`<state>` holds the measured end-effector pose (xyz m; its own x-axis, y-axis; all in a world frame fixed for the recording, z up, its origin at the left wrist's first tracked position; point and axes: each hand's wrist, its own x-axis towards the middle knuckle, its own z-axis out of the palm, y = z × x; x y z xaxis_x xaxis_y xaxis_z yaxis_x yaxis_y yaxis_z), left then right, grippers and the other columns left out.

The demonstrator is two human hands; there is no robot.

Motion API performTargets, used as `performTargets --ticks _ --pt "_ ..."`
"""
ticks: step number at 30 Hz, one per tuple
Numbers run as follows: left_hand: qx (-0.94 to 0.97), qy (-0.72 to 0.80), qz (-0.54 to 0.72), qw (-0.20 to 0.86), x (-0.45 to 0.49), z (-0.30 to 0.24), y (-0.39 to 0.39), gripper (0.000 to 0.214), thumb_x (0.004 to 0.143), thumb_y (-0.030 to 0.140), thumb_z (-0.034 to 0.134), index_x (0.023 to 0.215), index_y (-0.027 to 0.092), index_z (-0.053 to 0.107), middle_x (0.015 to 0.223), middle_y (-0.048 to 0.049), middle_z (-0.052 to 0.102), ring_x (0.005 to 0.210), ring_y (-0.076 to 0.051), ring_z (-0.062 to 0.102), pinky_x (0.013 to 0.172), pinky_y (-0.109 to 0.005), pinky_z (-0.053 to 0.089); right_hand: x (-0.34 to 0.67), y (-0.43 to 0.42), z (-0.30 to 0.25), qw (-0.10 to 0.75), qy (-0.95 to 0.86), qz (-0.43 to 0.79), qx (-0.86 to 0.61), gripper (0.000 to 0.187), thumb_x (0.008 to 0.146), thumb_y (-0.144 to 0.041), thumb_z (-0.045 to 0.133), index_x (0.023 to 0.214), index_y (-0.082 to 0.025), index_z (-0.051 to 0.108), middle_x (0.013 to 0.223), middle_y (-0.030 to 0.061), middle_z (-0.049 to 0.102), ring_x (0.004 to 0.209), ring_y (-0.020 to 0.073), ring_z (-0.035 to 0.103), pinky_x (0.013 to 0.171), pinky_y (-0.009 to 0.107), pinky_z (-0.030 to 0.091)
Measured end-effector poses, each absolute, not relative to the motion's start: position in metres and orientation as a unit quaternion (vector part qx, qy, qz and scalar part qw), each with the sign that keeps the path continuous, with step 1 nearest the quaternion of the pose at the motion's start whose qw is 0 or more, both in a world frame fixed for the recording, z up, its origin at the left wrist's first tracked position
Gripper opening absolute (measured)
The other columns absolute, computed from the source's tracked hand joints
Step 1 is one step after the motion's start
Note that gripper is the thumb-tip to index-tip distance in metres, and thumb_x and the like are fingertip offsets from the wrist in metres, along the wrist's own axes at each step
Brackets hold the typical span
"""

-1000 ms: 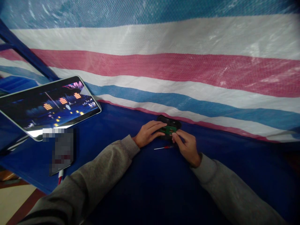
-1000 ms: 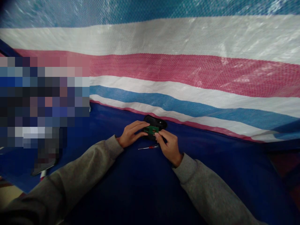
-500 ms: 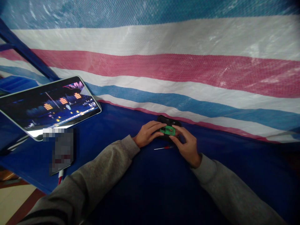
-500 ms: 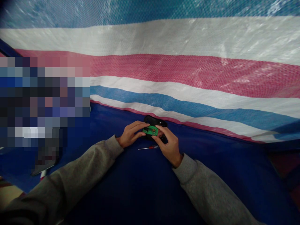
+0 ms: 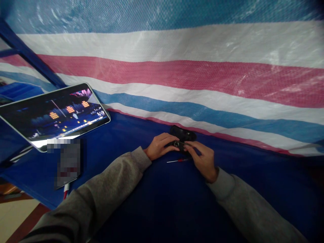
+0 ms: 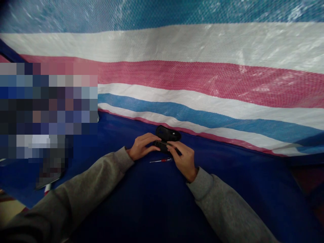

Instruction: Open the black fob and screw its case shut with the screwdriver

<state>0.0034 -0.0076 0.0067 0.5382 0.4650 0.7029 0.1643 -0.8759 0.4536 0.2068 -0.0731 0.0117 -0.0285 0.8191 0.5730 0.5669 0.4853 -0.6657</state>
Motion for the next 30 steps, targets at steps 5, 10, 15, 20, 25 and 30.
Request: performTargets --ticks 5,10,15,20,25,30 --pt "0.869 0.213 0.414 0.167 0.0023 0.0061 -0.0085 0.036 0.089 0.043 0.062 0.106 0.012 0.063 0.086 -0.0074 0.069 0.079 -0.016 0.065 0.075 -0.028 0.055 0.2054 -0.0741 0.0141 0.488 -0.715 0.127 -0.484 0.012 0.087 -0.02 0.061 0.078 -0.021 0.069 0.072 0.0008 0.071 0.064 0.0139 0.066 0.065 0.027 0.051" --pt "0.871 0.222 0.407 0.163 0.0025 0.0074 -0.0089 0.037 0.091 0.045 0.058 0.108 0.012 0.063 0.083 -0.0065 0.068 0.077 -0.016 0.064 0.073 -0.028 0.055 0.2059 -0.0749 0.0144 0.479 -0.715 0.128 -0.493 0.015 0.088 -0.023 0.06 0.075 -0.021 0.068 0.065 0.0001 0.068 0.058 0.0141 0.063 0.06 0.027 0.049" --pt "0.872 0.232 0.393 0.178 0.0013 0.0076 -0.0092 0.044 0.093 0.048 0.054 0.122 0.015 0.058 0.088 -0.0061 0.067 0.08 -0.015 0.064 0.076 -0.028 0.054 0.2056 -0.0753 0.0147 0.472 -0.71 0.126 -0.507 0.023 0.09 -0.027 0.057 0.069 -0.021 0.064 0.06 -0.0002 0.065 0.055 0.0138 0.061 0.058 0.028 0.047" --pt "0.872 0.219 0.403 0.169 0.002 0.0057 -0.0086 0.047 0.091 0.047 0.057 0.127 0.016 0.055 0.09 -0.0062 0.067 0.081 -0.015 0.064 0.075 -0.029 0.055 0.205 -0.0761 0.0163 0.467 -0.713 0.118 -0.509 0.029 0.09 -0.027 0.057 0.062 -0.021 0.059 0.056 -0.0014 0.06 0.051 0.0118 0.056 0.055 0.026 0.044" --pt "0.877 0.188 0.419 0.142 0.0051 0.0061 -0.0052 0.031 0.094 0.034 0.057 0.121 0.017 0.058 0.096 -0.0073 0.068 0.089 -0.017 0.063 0.08 -0.032 0.054 0.2046 -0.0766 0.0175 0.46 -0.719 0.118 -0.507 0.033 0.089 -0.028 0.058 0.057 -0.021 0.057 0.052 -0.0027 0.056 0.047 0.0103 0.051 0.053 0.026 0.04" --pt "0.867 0.222 0.431 0.111 0.0057 0.0073 -0.0047 0.029 0.093 0.036 0.058 0.115 0.018 0.062 0.113 -0.0111 0.063 0.109 -0.023 0.057 0.089 -0.039 0.052 0.207 -0.0783 0.0158 0.479 -0.687 0.1 -0.538 0.033 0.093 -0.028 0.051 0.062 -0.02 0.062 0.049 -0.0033 0.052 0.043 0.0098 0.047 0.049 0.026 0.036"
